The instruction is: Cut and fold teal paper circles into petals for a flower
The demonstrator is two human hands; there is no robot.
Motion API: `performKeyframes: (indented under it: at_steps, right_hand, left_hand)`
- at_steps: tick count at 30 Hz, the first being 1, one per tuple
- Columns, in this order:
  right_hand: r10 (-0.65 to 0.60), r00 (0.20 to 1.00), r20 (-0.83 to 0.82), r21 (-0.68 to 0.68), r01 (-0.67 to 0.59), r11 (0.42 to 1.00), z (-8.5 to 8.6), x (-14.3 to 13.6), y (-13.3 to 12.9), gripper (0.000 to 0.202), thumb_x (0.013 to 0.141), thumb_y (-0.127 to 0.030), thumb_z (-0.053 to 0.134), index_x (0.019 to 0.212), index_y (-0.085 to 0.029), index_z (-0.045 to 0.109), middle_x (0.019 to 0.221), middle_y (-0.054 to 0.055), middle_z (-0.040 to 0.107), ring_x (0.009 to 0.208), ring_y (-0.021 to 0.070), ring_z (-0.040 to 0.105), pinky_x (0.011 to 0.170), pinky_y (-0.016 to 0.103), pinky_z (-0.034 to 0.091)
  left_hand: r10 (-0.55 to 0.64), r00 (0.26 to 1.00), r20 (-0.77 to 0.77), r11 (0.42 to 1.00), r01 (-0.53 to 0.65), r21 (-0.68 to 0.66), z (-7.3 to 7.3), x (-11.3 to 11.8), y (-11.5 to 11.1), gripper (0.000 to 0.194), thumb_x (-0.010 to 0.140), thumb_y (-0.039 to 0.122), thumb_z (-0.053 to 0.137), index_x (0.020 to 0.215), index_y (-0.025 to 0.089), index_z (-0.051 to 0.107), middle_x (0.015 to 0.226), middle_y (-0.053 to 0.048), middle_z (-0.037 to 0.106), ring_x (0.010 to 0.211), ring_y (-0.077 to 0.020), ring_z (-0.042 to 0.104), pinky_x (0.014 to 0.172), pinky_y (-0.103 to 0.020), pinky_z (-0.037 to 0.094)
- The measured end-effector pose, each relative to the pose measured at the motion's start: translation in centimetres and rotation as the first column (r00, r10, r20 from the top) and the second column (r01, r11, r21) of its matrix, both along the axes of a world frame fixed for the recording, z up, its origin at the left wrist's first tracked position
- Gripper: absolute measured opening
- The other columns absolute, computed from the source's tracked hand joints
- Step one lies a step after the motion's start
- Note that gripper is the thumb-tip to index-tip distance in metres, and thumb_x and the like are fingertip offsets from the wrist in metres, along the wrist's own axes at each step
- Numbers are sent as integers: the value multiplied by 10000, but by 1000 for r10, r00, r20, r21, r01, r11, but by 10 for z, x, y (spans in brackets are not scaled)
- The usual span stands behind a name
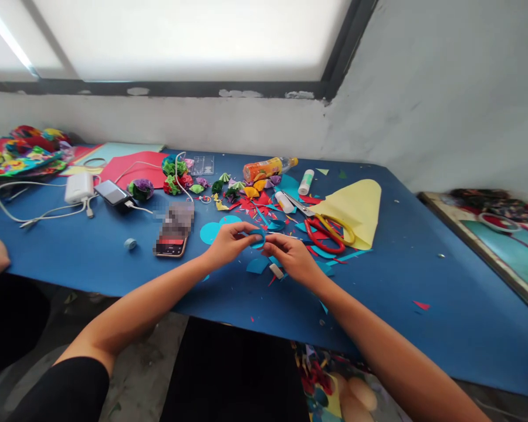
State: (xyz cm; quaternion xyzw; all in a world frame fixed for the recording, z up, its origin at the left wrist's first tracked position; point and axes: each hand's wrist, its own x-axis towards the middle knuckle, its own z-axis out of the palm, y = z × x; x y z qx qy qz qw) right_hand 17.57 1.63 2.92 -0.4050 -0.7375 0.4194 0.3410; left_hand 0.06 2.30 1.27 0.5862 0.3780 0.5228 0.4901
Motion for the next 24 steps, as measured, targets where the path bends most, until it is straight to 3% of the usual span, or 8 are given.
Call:
performKeyframes:
  at_steps: [8, 16, 21, 24]
  right_hand:
    - [-24, 998, 55, 119, 18, 993, 2, 2, -2, 365, 825, -495, 526, 749, -170, 674, 667, 35, 671, 626, 166, 621, 585, 256, 473]
    - [-85, 982, 166, 303, 32, 952, 5, 6, -5, 226, 801, -359, 592, 700, -182, 690, 658, 32, 679, 594, 159, 591, 590, 258, 427]
    - [-78, 974, 211, 317, 7, 948, 7, 7, -7, 231, 806, -321, 573, 654, -179, 674, 602, 19, 658, 554, 141, 572, 548, 239, 403]
    - [-88, 975, 204, 304, 22, 953, 7, 6, -7, 209, 792, -313, 586, 662, -180, 679, 611, 19, 665, 562, 148, 581, 561, 246, 420]
  left_hand:
    - [-23, 999, -38, 1000, 22, -12, 0, 0, -2, 298, 657, 415, 718, 759, 136, 702, 695, -33, 678, 603, -107, 573, 570, -219, 471]
    - [-86, 987, -134, 996, 85, -11, 4, -2, -3, 355, 732, 468, 656, 801, 124, 702, 698, -35, 667, 610, -104, 560, 564, -212, 452]
    - [-106, 972, -211, 993, 114, 28, 3, -3, -5, 335, 709, 415, 702, 892, 134, 698, 752, -37, 685, 653, -113, 587, 624, -227, 485]
    - [-92, 969, -229, 993, 107, 54, 1, -3, -5, 268, 724, 377, 695, 842, 136, 700, 744, -39, 694, 661, -121, 605, 634, -235, 495]
